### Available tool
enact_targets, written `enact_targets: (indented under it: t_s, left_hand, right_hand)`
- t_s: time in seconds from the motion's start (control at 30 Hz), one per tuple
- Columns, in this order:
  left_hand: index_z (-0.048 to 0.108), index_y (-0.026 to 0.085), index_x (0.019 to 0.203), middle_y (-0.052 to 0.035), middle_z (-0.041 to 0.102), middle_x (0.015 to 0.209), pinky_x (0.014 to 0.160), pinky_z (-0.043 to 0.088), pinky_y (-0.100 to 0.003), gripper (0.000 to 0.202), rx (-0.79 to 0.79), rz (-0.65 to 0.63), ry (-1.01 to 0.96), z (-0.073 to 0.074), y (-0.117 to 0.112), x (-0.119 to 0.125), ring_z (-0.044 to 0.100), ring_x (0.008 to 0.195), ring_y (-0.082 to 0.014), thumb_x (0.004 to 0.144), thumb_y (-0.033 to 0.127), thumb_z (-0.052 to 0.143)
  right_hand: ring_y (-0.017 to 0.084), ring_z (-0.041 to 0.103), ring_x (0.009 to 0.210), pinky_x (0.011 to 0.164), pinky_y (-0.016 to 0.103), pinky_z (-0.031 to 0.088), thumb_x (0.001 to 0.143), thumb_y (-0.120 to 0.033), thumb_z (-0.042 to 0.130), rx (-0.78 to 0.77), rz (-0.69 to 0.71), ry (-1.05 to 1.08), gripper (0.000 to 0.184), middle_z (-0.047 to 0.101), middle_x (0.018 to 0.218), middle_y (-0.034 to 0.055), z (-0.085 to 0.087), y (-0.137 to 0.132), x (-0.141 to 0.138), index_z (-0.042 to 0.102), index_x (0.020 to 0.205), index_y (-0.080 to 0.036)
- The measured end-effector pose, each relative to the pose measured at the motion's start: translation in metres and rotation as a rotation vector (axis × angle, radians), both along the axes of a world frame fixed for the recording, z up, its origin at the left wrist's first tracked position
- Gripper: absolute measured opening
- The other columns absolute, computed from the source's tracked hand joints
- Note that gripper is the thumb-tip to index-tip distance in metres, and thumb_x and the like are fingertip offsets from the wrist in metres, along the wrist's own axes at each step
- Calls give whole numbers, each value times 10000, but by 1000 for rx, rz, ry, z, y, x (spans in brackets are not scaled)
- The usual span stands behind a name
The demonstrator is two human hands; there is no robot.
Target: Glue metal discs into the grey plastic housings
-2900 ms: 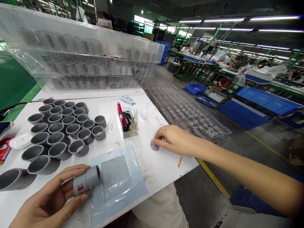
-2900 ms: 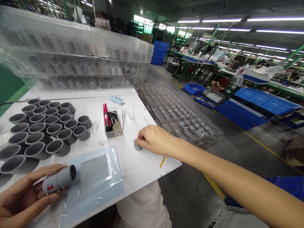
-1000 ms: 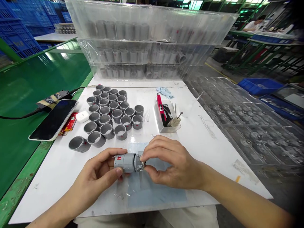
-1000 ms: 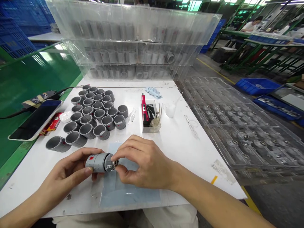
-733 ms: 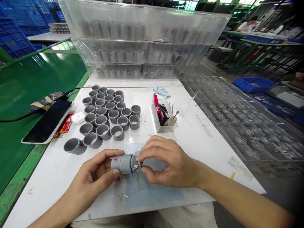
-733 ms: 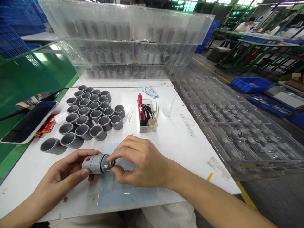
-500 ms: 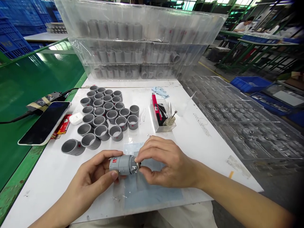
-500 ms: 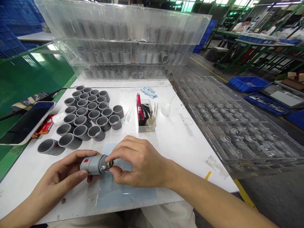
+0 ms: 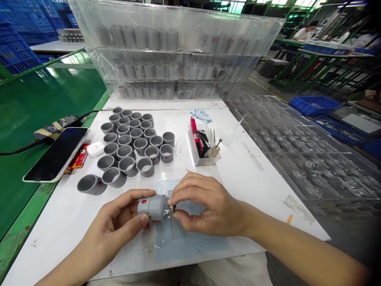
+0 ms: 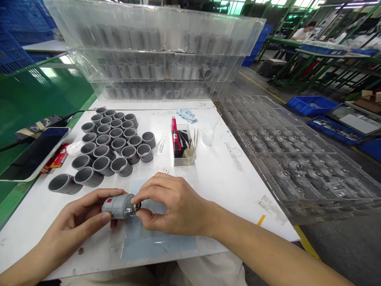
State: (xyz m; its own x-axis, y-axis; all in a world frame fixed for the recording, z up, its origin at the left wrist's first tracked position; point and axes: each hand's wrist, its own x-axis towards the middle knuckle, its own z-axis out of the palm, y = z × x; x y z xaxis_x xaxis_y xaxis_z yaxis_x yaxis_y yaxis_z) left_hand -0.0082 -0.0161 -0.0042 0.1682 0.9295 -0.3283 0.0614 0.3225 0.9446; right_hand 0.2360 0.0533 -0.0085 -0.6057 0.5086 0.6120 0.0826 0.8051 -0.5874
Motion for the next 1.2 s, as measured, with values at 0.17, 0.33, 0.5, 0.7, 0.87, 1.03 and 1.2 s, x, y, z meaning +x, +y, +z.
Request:
enact_targets:
  t_s: [0.17, 0.33, 0.5, 0.7, 0.87, 1.03, 1.2]
  left_hand:
    - [698, 281, 1246, 8, 779, 831, 792, 567, -226, 394, -22, 9, 23, 2, 2, 0, 687, 789, -156, 894, 449, 757]
    - [607, 280, 1272, 0, 775, 1017, 785, 576, -230, 457, 15, 144, -6, 7, 0, 11, 708, 873, -157, 873, 407, 790]
    - [614, 270, 1176, -40, 727, 1171, 782, 550, -285, 445, 122, 188, 178, 11, 0, 13, 679, 1088, -239, 823, 438, 828]
    - [667, 364, 1258, -2, 685, 1186, 749, 535, -290, 327, 464, -91, 504, 11, 8, 19, 611, 830, -154, 932, 346, 699]
    - [602, 361, 1346, -11, 649, 1190, 916, 521, -290, 470, 648, -248, 528, 8, 13, 34, 654, 1047, -172, 929, 148, 638]
    - [443, 388, 1460, -8, 699, 1186, 772, 544, -285, 632, 633, -181, 540, -7, 8, 35, 658, 897, -176, 906, 204, 685]
    - [530, 365, 1299, 25, 742, 1124, 752, 549, -281, 488, 553, -115, 488, -13, 7, 37, 667, 834, -164, 872, 247, 735]
  right_hand:
    - [156, 677, 890, 807, 314, 590, 879, -112, 703, -107, 9, -22, 214, 745, 968, 79, -3, 0, 3, 718, 1090, -144]
    - [146, 673, 866, 788, 292, 562, 921, -206, 719, -250, -158, -89, 135, 756, 966, 33, 3, -4, 4, 711, 1051, -173]
    - [120, 655, 712, 641, 229, 516, 927, -228, 670, -610, -269, -161, 111, 756, 854, 13, 13, -18, 4, 764, 967, -182]
    - [49, 522, 397, 491, 173, 447, 1008, -250, 485, -1415, -11, -235, 385, 782, 781, 19, 15, -38, 10, 600, 1372, -198]
    - [53, 509, 373, 438, 168, 410, 1014, -258, 448, -1302, -35, -336, 297, 769, 736, 13, 21, -37, 17, 731, 1067, -184]
    - [99, 576, 467, 472, 209, 452, 1012, -369, 529, -885, -300, -432, 329, 750, 704, 12, 28, -22, 46, 735, 839, -179]
    - [127, 603, 563, 508, 227, 424, 987, -453, 591, -663, -622, -306, 302, 716, 665, -4, 39, 0, 70, 744, 1031, -196]
